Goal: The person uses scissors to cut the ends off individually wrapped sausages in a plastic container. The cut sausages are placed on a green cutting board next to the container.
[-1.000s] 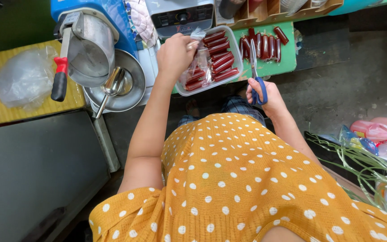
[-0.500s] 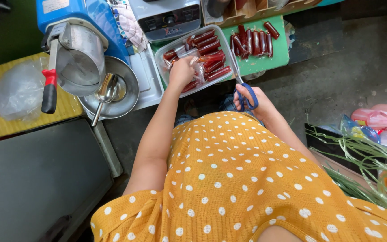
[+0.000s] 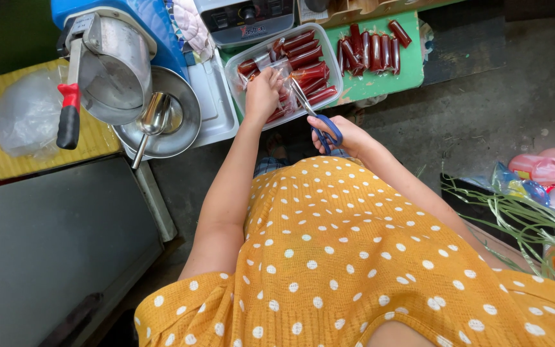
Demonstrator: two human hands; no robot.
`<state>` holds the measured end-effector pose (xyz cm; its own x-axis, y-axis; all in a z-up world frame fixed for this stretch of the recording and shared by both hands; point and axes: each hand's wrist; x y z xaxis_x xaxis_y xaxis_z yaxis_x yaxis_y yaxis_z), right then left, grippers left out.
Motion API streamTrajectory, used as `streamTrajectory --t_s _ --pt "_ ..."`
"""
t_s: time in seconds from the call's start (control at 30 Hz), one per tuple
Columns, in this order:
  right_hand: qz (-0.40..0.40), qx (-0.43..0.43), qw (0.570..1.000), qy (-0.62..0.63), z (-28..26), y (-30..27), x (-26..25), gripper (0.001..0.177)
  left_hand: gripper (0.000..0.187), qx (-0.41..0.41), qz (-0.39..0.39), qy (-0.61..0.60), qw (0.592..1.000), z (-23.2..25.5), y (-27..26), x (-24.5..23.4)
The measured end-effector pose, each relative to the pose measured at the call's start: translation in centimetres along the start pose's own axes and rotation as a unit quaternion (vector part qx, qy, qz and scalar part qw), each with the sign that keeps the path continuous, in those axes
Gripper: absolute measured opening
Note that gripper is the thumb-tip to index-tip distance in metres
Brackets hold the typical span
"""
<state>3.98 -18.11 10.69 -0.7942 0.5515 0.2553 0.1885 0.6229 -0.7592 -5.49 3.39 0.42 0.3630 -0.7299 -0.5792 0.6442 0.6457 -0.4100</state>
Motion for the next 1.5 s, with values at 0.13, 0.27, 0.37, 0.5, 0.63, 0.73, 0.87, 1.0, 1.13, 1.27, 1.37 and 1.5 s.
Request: streamTrajectory --t_s 0.13,0.27,0.37,0.5,0.63,0.73,0.87,1.0,1.13,1.27,1.37,1.5 --pt "0.003 -0.007 1.000 -0.014 -0.5 0.8 0.5 0.053 0.007 0.003 0.004 -0.002 1.000 1.0 -0.7 -0.6" --pt "0.008 -0.023 1.000 -0.020 -0.6 1.6 1.0 0.052 0.009 0.001 0.002 0.012 1.000 1.7 -1.0 -0.9" --pt "0.020 -0.040 0.999 -0.029 -0.4 2.2 0.9 0.048 0.010 -0.008 0.011 0.030 0.999 2.0 -1.6 -1.8" --pt "0.027 -0.068 0.996 -0.042 0.0 1.9 0.4 0.045 0.008 -0.009 0.013 0.037 0.999 2.1 -1.6 -1.9" --pt "0.044 -0.053 0.997 -0.022 -1.1 -0.3 -0.3 0.044 0.017 -0.008 0.029 0.061 0.998 4.9 -2.6 -2.7" --pt "0.072 -0.039 0.997 0.016 -1.1 -1.6 -2.0 0.042 0.023 0.040 0.014 0.142 0.989 5.5 -2.0 -2.1" --pt "0.145 -0.069 0.985 0.070 -0.3 -3.0 -5.1 0.042 0.029 0.151 0.041 0.266 0.951 3.5 1.7 1.6" --pt "0.173 -0.082 0.976 0.099 0.2 -4.7 -7.8 0.042 0.012 0.169 0.081 0.330 0.925 4.7 3.0 2.0" --pt "0.210 -0.101 0.963 0.135 0.8 -5.8 -9.6 0.042 0.019 -0.069 -0.110 0.097 0.987 10.9 -0.3 -4.6" --pt "0.240 -0.093 0.953 0.163 0.9 -6.6 -11.1 0.041 0.013 -0.055 -0.187 -0.080 0.978 14.6 -1.6 -7.6" --pt "0.251 -0.092 0.945 0.189 1.4 -5.8 -12.8 0.039 0.004 0.095 -0.196 0.075 0.973 16.1 1.2 -5.2" --pt "0.259 -0.096 0.940 0.200 0.1 -5.7 -14.7 0.039 0.008 0.266 -0.118 0.285 0.913 19.3 5.4 1.2"
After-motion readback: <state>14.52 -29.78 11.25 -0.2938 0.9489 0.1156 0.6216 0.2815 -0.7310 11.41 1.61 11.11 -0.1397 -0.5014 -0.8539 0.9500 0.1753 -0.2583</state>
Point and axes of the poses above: each hand's wrist, its own y-axis towards the middle knuckle, its own x-axis out of the palm, z = x × y, and after that the axes turned 7 degrees about y, right-handed
